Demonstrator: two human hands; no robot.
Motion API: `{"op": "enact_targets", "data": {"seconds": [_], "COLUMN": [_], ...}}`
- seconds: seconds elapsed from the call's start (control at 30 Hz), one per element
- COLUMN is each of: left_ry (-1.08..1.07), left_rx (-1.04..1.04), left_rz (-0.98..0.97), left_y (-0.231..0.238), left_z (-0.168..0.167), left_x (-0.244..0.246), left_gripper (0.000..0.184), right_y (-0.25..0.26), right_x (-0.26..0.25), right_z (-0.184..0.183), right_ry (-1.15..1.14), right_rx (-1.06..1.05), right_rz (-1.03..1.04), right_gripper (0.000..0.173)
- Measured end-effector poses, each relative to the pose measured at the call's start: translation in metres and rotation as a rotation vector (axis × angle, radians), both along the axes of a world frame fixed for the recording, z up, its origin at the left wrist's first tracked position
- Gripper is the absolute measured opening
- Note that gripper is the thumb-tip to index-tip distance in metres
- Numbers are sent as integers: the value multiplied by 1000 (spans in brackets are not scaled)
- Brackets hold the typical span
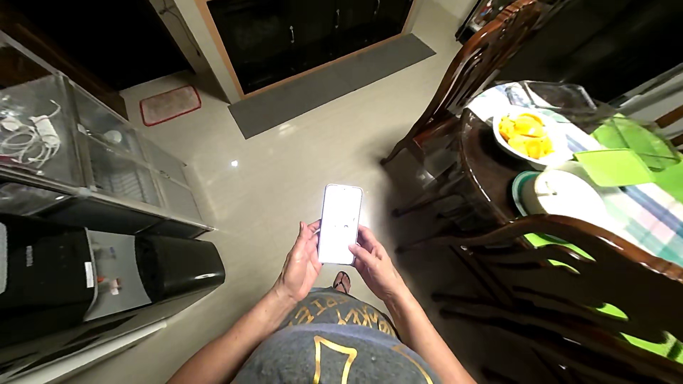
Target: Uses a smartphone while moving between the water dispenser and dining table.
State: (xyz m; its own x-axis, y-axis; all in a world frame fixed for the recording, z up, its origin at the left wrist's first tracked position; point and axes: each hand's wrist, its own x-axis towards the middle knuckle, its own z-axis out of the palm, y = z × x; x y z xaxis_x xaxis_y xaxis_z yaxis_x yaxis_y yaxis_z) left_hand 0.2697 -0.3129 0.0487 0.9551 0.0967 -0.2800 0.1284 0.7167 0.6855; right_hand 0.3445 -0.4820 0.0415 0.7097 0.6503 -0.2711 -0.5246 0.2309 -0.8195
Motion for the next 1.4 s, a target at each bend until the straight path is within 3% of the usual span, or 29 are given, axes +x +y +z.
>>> {"op": "enact_targets", "data": {"seconds": [0.2,0.37,0.57,0.7,0.87,1.17,1.4], "left_ry": [-5,-29,-24,-24,-31,-27,-39], "left_rx": [29,19,62,65,53,31,-18], "left_rz": [12,13,-44,-71,-47,-21,-6], "left_y": [0,1,-6,-9,-7,-6,-6], "left_z": [0,-1,-1,1,0,-1,0], "left_x": [-1,-2,-5,-6,-7,-5,-3], "left_gripper": [68,67,70,70,69,68,58], "right_y": [1,2,12,14,5,-2,-7], "right_x": [0,1,11,15,13,-3,-4], "right_z": [3,4,8,10,6,2,6], "right_ry": [42,-28,-291,-320,-117,-68,-113], "right_rx": [-9,-48,-196,-181,-54,-49,-26], "right_rz": [47,30,-237,-314,-249,-167,-110], "right_gripper": [64,59,72,60,41,46,54]}}
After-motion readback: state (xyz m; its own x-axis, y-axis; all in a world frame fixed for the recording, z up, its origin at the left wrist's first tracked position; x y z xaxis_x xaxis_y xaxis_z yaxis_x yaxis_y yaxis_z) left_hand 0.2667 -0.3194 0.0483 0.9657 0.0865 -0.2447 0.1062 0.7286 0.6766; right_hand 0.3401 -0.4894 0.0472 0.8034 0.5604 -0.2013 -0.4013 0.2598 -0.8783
